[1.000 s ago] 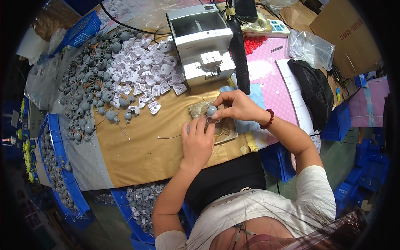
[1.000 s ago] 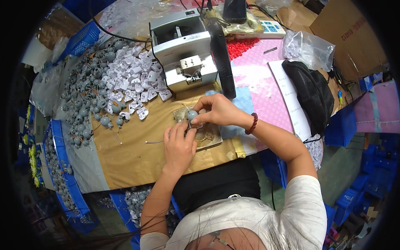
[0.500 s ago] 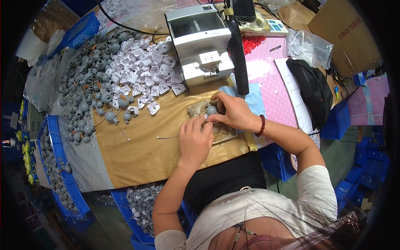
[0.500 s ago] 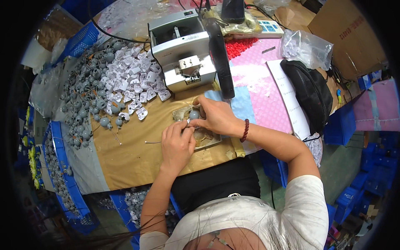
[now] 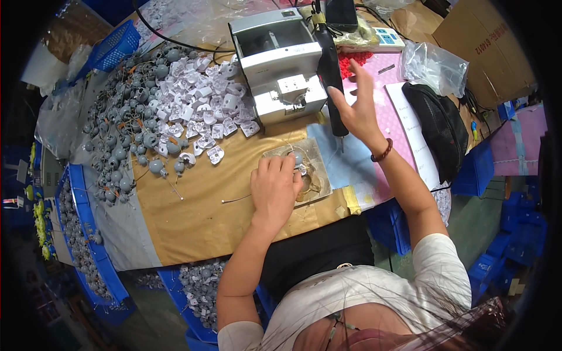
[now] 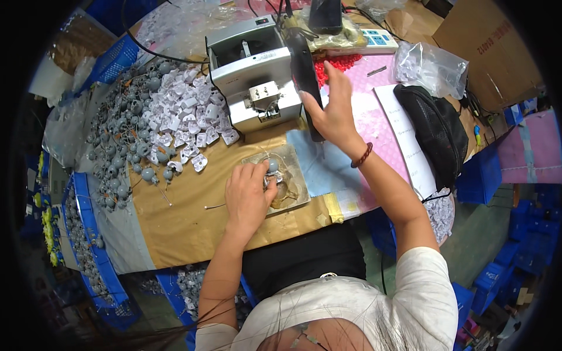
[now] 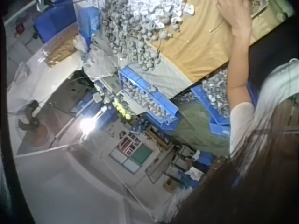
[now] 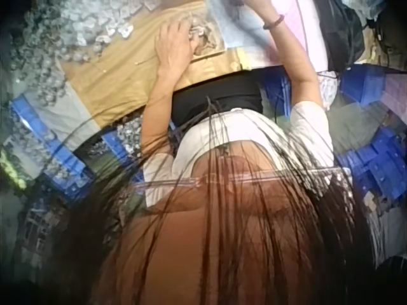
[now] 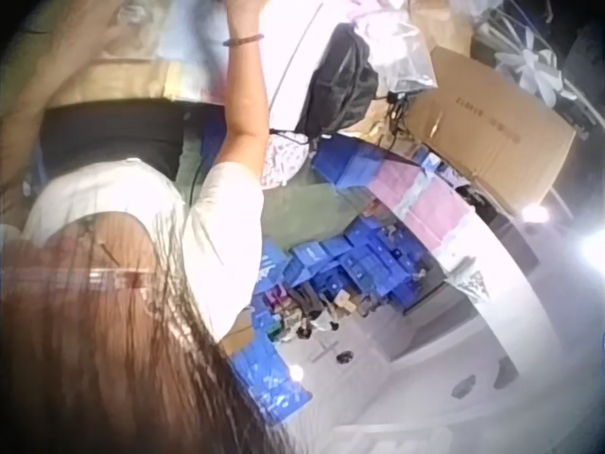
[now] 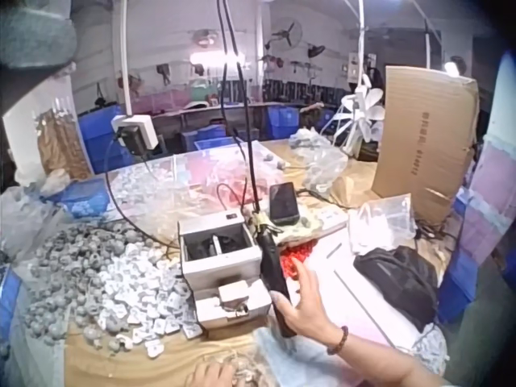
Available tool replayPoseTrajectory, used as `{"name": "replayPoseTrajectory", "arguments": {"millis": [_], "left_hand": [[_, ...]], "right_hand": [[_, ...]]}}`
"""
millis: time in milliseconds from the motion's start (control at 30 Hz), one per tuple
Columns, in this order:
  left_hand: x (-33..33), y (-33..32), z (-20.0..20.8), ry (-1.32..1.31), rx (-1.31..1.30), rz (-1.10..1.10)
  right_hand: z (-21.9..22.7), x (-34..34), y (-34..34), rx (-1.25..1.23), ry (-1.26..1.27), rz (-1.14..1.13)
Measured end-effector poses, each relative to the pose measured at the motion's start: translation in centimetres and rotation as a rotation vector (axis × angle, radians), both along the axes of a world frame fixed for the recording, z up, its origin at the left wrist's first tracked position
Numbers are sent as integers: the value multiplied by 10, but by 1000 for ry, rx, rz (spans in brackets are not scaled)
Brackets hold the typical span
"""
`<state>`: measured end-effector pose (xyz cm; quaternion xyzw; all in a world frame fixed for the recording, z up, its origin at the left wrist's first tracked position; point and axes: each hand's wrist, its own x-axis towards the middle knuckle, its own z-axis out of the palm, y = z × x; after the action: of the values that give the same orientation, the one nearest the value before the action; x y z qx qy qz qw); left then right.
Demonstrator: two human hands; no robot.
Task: Assembling small plastic components on a workbench using a pneumatic screwdriver and manual tools.
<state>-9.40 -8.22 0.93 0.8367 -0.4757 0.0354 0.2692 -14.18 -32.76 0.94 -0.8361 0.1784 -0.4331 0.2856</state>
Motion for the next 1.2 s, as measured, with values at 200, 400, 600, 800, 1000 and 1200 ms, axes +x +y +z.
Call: {"name": "replayPoseTrajectory", "arguments": {"millis": [200,400,600,800,1000,1200], "left_hand": [[1,1,-2,28,-32,-1],[1,1,2,98,-47,-13],[1,0,-3,84,-51,-1],[1,-1,-1,74,-49,2],[2,0,-8,69,-89,1],[2,-1,-13,21,-83,24]], "right_hand": [[1,5,-2,596,70,146],[100,9,31,516,-468,604],[106,68,35,445,-362,586],[100,99,30,480,-144,516],[102,55,66,557,-81,577],[87,11,98,657,-32,652]]}}
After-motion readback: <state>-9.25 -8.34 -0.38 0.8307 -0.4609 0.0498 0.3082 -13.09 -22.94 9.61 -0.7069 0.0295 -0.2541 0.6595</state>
